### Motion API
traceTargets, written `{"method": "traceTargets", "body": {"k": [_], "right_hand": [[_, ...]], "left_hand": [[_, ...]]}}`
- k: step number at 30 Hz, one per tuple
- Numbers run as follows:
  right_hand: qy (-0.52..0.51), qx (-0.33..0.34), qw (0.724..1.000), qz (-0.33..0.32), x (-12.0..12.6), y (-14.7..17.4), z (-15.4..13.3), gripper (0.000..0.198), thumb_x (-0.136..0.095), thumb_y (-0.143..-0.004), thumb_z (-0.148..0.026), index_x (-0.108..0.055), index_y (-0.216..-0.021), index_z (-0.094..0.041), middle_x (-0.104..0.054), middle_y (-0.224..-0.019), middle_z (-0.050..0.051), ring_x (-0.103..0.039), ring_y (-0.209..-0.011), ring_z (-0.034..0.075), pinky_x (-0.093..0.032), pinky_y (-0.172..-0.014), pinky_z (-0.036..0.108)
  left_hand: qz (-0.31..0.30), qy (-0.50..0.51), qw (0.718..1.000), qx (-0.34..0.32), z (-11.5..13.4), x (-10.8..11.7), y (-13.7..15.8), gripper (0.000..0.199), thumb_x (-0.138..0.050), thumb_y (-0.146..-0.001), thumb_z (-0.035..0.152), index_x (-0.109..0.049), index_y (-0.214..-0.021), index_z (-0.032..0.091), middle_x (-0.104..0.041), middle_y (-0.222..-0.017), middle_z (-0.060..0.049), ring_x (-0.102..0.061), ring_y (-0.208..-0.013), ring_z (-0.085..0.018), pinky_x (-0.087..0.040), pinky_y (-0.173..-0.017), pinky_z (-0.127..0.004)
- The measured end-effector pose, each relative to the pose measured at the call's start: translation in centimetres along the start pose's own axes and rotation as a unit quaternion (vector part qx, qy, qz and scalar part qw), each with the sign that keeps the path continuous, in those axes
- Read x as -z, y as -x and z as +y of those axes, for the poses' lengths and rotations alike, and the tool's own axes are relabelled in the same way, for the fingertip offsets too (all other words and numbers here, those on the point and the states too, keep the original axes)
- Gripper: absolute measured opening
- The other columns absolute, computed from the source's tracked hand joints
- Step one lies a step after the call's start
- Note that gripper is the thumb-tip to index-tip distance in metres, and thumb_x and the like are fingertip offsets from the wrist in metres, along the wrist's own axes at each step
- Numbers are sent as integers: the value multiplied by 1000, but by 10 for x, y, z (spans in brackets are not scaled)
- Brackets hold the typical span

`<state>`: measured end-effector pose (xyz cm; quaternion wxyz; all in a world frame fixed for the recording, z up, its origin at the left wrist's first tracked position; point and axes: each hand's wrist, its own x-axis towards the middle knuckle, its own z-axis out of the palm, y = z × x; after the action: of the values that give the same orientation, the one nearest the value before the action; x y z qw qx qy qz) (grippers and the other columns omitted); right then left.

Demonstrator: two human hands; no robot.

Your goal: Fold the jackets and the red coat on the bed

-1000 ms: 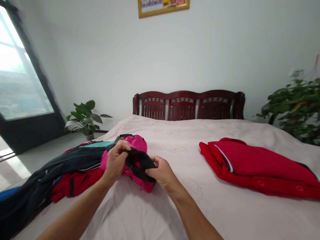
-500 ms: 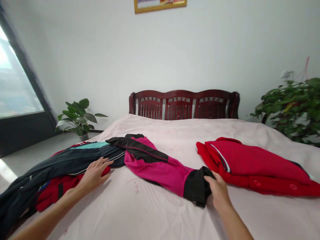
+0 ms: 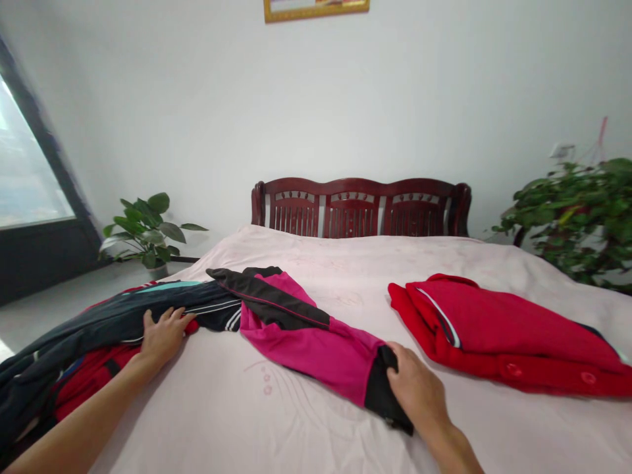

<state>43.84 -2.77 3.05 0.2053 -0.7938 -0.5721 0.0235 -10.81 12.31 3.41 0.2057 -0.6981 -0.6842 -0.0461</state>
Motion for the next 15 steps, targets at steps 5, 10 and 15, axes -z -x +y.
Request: {"method": "traceTargets", "body": {"k": [5,10,15], "right_hand": [[28,-74,997,-5,6,-9,43,49,-41,-84,-36,-58,-126,-17,-66,-124,15,-64,-110,31,-47,-89,39],[-67,-98,993,20,-14,6,60,57,-31,-86,-56,-66,-111,-18,-69,-118,15,-64,-110,31,-49,-90,38],[-211,-178,960,54,-11,17,60,59,-43,-73,-67,-70,-100,-21,-76,-96,11,-68,-101,35,-53,-84,39]], "left_hand": [[-53,57,997,30,51,17,-34,53,-55,-82,24,-57,-135,26,-48,-146,-17,-35,-138,-41,-29,-103,-65],[31,123,977,-174,116,15,-51,87,-64,-73,17,-30,-152,30,-26,-160,-13,-20,-147,-33,-23,-114,-50],[13,217,955,-199,153,11,-71,55,-55,-81,14,-54,-134,24,-48,-146,-14,-36,-140,-32,-26,-111,-52]]}}
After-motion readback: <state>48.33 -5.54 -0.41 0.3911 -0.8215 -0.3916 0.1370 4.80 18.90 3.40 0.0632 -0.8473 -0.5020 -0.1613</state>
